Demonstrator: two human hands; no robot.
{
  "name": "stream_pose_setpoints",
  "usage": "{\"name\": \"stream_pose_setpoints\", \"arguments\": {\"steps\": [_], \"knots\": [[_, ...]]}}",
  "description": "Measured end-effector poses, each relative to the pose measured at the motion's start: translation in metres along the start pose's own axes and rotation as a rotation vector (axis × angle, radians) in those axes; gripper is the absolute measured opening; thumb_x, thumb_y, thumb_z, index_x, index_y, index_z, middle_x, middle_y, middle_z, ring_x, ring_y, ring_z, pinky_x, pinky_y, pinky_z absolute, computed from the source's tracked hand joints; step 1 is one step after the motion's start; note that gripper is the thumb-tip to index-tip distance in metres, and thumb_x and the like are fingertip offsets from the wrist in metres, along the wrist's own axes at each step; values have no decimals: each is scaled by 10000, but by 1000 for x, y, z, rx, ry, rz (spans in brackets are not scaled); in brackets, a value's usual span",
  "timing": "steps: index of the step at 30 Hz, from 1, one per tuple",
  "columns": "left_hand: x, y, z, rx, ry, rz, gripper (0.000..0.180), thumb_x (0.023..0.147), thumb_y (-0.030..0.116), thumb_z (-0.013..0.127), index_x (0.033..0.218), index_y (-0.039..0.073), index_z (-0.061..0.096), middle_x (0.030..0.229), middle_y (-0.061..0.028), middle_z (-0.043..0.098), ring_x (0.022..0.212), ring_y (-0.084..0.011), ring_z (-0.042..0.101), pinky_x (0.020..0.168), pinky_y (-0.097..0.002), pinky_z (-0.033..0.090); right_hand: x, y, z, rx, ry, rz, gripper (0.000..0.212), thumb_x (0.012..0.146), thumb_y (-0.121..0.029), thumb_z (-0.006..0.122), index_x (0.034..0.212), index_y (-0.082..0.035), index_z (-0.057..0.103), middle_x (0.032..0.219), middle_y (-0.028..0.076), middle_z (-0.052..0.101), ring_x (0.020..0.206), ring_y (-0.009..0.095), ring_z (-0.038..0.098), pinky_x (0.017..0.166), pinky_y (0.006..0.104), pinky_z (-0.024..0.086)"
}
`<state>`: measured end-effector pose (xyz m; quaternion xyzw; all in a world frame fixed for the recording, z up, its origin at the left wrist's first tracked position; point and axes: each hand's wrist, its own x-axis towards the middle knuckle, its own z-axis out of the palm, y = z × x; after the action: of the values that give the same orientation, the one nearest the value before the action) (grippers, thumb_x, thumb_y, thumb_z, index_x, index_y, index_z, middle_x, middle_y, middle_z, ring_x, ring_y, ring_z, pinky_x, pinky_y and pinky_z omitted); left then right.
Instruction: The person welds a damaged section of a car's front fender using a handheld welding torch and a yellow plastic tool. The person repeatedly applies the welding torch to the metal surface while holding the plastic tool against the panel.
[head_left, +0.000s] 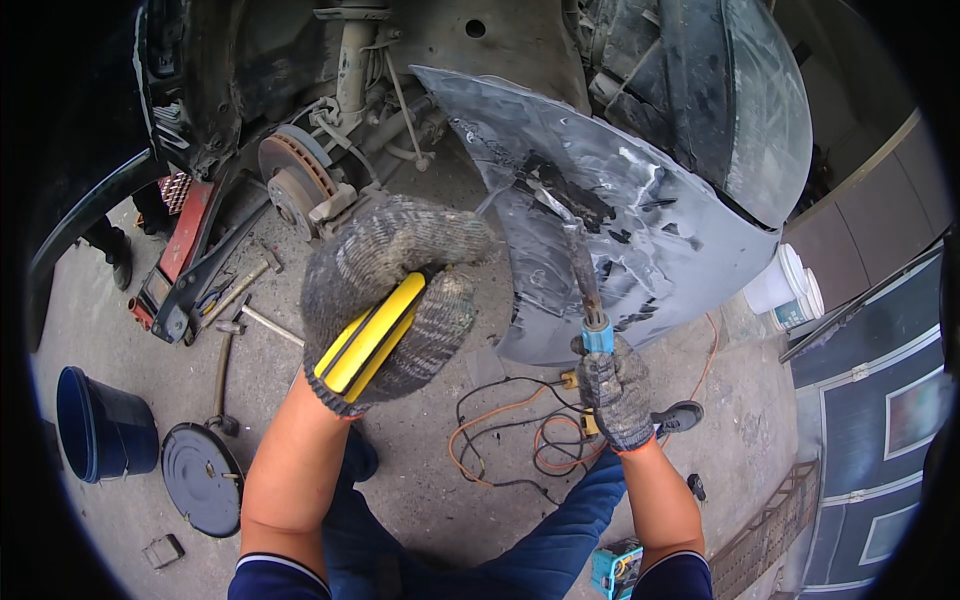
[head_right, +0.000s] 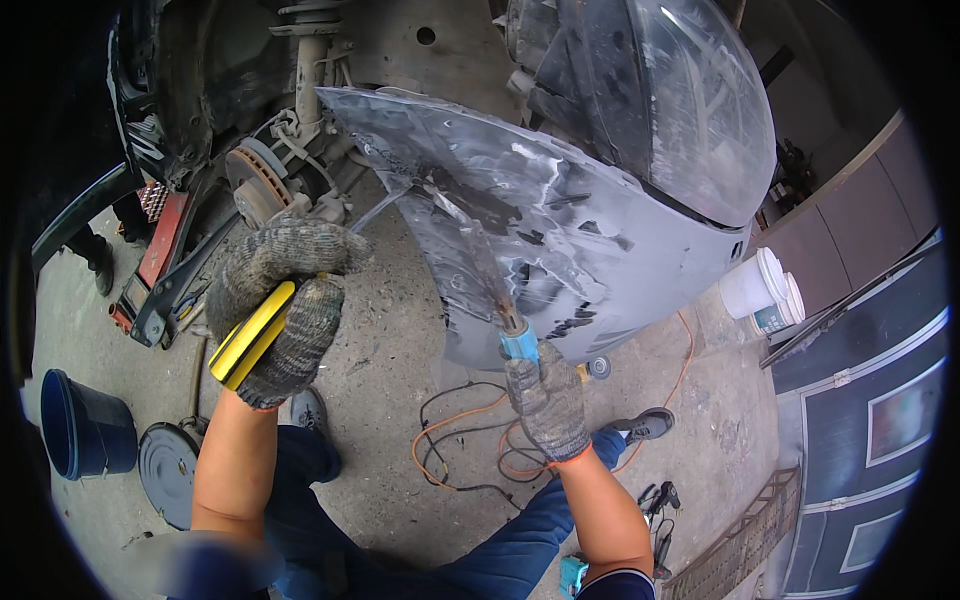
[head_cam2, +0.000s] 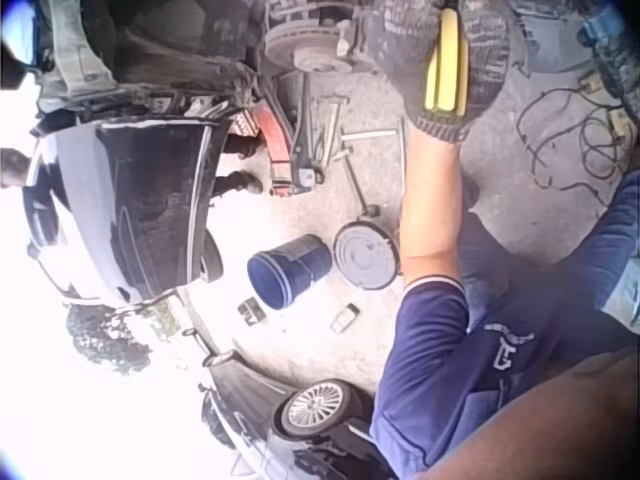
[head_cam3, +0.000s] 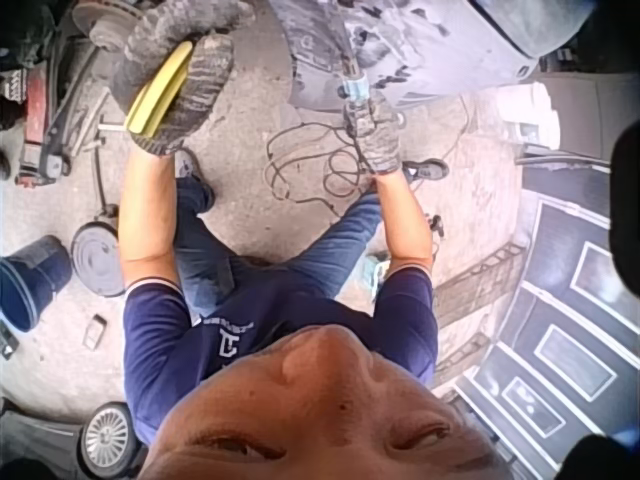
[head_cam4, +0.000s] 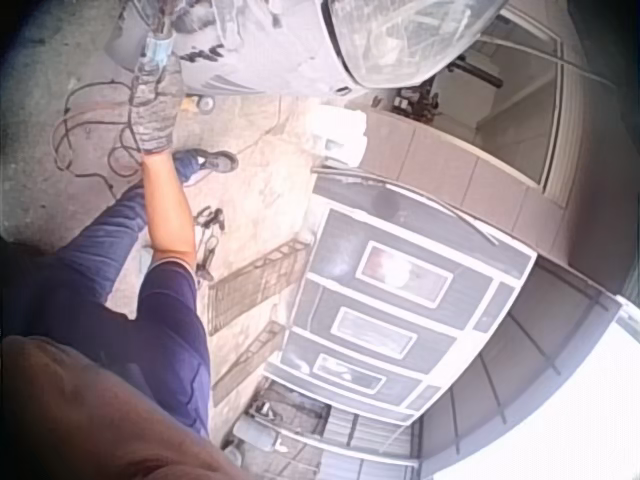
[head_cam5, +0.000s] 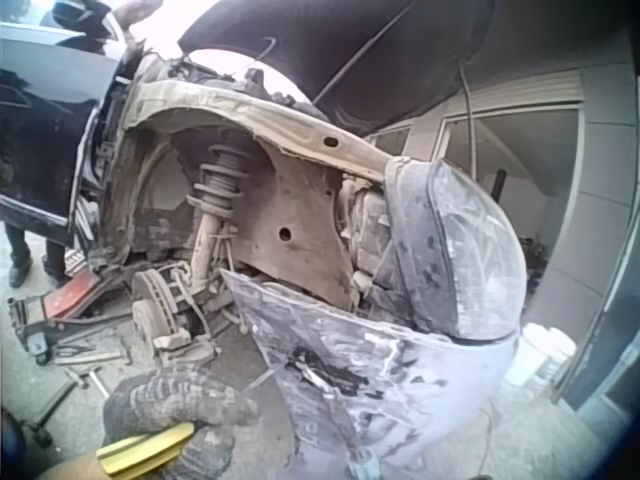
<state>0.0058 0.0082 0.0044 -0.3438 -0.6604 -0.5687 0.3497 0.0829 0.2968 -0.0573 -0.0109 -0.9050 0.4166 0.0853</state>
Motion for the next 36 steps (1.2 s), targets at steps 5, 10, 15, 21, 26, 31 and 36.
{"name": "stream_pose_setpoints", "arguments": {"steps": [5,10,15,21,26,31,36], "knots": [[-2,1,0,-22,17,-33,154,865,147,671,971,35,679,941,-108,722,909,-236,683,1002,-426,441,0,2,1,11,-3,6,345,984,-366,518,1026,-50,649,801,157,643,695,320,637,661,407,485],[-1,1,0,27,3,-8,155,861,141,669,972,33,681,943,-109,722,909,-239,682,1004,-427,440,-2,0,-2,16,-3,42,349,981,-373,524,1032,-53,652,801,147,644,693,302,639,663,400,488],[0,2,-1,23,-14,-33,149,861,139,667,965,34,682,943,-110,722,906,-244,684,1019,-432,431,-2,0,-2,33,-9,64,371,980,-396,520,1031,-55,655,801,141,647,700,293,642,670,398,490],[-1,1,0,3,0,-13,149,858,143,668,960,36,680,938,-109,721,894,-242,688,1034,-451,420,-2,6,-2,17,-10,62,397,980,-425,509,1031,-60,657,798,140,649,706,295,645,677,402,491],[2,3,-2,31,-21,-19,143,860,143,665,958,40,679,937,-106,721,896,-239,688,1048,-460,408,-2,7,-2,11,-15,53,410,982,-438,500,1036,-64,659,787,130,646,700,281,645,672,395,492],[2,3,-2,41,-28,-13,144,863,144,663,963,42,678,939,-105,721,908,-241,685,1042,-456,414,-3,2,-4,53,-27,68,418,985,-441,496,1046,-61,661,777,115,643,687,253,642,660,379,493],[-1,2,0,-7,-8,-38,144,867,140,661,966,37,678,946,-107,719,915,-245,680,1012,-443,440,-3,2,-5,45,-36,69,408,984,-429,501,1047,-59,661,788,121,645,699,264,642,669,383,493]]}}
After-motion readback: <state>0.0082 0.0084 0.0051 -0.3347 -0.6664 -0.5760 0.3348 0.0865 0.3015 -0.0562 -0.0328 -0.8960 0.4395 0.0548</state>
